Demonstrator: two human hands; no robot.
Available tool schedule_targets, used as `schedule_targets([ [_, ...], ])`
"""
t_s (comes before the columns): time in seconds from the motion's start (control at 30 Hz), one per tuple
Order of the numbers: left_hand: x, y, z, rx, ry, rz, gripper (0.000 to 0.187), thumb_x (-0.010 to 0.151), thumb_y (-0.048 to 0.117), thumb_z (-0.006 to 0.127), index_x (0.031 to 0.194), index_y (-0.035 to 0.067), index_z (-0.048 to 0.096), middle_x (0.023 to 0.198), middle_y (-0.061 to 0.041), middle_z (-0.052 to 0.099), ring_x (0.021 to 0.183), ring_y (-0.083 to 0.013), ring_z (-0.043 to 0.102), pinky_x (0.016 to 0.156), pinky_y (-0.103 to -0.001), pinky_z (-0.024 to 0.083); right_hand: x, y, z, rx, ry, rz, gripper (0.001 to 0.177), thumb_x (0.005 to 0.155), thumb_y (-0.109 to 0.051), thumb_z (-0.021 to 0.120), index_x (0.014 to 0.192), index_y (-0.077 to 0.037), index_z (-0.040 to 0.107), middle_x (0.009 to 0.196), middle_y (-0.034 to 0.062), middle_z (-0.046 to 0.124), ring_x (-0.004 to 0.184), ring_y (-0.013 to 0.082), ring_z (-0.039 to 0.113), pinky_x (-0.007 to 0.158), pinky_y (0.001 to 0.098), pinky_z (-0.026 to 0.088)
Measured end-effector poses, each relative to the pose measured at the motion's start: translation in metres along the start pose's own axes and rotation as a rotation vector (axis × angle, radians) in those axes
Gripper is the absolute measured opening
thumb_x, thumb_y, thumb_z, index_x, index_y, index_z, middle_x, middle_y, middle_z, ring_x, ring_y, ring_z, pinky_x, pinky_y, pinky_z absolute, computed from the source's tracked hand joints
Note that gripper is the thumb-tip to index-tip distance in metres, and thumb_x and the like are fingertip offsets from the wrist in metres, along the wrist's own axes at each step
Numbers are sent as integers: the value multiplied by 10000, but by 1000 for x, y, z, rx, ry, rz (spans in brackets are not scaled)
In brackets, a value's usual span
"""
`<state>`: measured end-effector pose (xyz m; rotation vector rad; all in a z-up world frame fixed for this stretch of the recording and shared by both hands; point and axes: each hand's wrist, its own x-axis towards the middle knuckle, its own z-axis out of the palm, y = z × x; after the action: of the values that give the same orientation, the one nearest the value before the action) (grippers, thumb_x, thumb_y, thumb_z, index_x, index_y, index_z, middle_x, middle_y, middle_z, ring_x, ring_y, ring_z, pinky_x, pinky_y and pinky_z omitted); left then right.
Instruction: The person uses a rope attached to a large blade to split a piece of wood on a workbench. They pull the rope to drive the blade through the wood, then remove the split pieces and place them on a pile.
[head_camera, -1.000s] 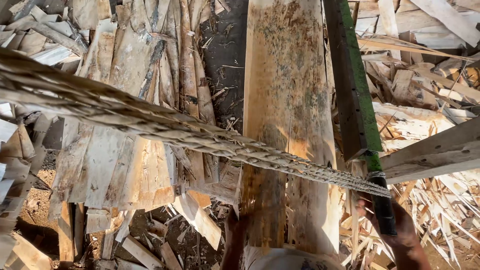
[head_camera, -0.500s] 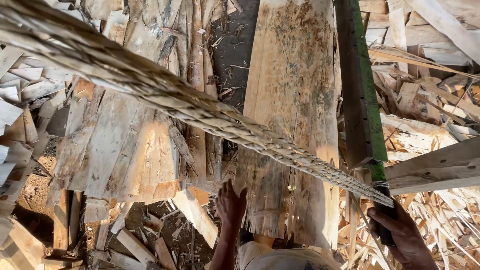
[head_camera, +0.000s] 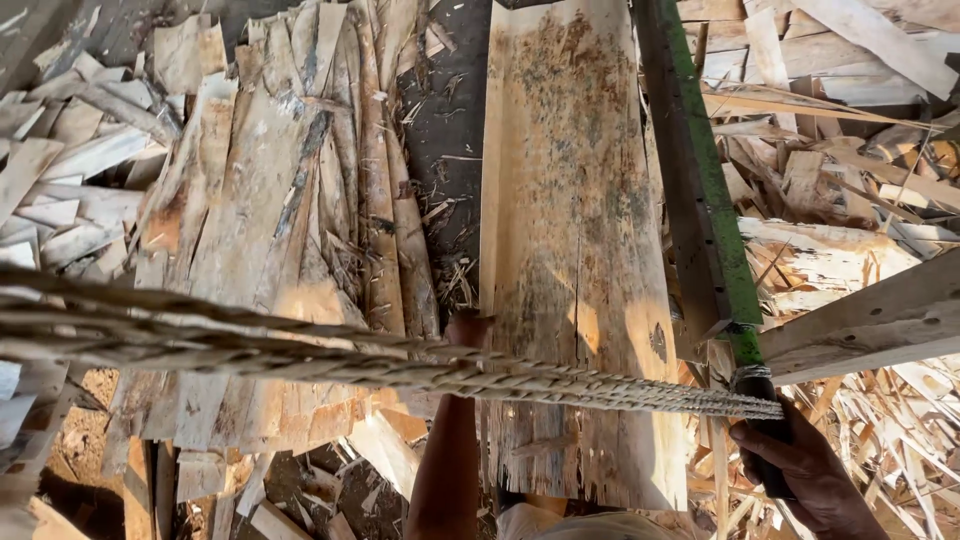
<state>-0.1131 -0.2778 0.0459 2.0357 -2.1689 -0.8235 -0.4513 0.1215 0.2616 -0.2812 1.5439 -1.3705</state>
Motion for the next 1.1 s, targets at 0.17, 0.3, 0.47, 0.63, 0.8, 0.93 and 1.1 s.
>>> schedule_targets([
  [0.17, 43, 18, -9, -59, -72, -26, 499, 867, 464, 807, 1000, -16, 813, 853, -132, 777, 627, -208, 660, 636, -413, 627, -12, -17, 14, -29, -42, 12, 711, 775, -87, 753, 1454, -111, 546, 799, 41, 578, 571, 170, 522, 475, 352, 417],
  [0.3, 42, 29, -20, -188, -108, -54, 453, 849, 385, 830, 1043, -23, 788, 893, -137, 771, 670, -225, 678, 656, -422, 631, 14, 9, -11, -79, 53, 115, 655, 828, -113, 765, 1443, -111, 538, 778, 50, 551, 573, 175, 519, 484, 361, 419],
  [0.47, 37, 46, -23, -449, -215, -120, 430, 814, 226, 872, 1128, -33, 736, 973, -146, 760, 757, -259, 713, 695, -441, 639, 7, -23, 3, -107, 36, 209, 716, 817, -130, 775, 1497, -183, 557, 673, 48, 438, 463, 179, 346, 409, 380, 274],
  [0.63, 43, 47, -22, -610, -280, -172, 468, 789, 120, 896, 1185, -40, 702, 1026, -152, 752, 814, -282, 736, 722, -453, 644, 4, -32, 10, -134, 86, 230, 689, 825, -133, 780, 1474, -175, 550, 696, 65, 487, 505, 203, 439, 450, 391, 361],
  [0.8, 45, 57, -29, -669, -209, -72, 497, 721, 72, 865, 1184, 5, 695, 1006, -137, 794, 834, -261, 789, 727, -426, 679, 13, -17, -4, -164, 113, 246, 686, 841, -131, 786, 1483, -203, 553, 708, 75, 458, 519, 233, 452, 456, 419, 384],
  [0.93, -18, 107, -98, -698, -250, 79, 748, 740, 59, 847, 1375, -93, 483, 973, -179, 807, 809, -277, 785, 752, -415, 659, 4, -20, 5, -15, 49, 216, 645, 836, -133, 734, 1461, -169, 575, 708, 57, 463, 514, 191, 456, 456, 361, 376],
  [1.1, -28, 134, -124, -677, -263, 179, 1011, 793, 83, 856, 1554, -82, 213, 986, -160, 795, 859, -157, 781, 814, -282, 625, 0, -23, 8, -94, 86, 237, 642, 847, -95, 762, 1452, -203, 573, 717, 58, 458, 501, 205, 426, 447, 386, 344],
])
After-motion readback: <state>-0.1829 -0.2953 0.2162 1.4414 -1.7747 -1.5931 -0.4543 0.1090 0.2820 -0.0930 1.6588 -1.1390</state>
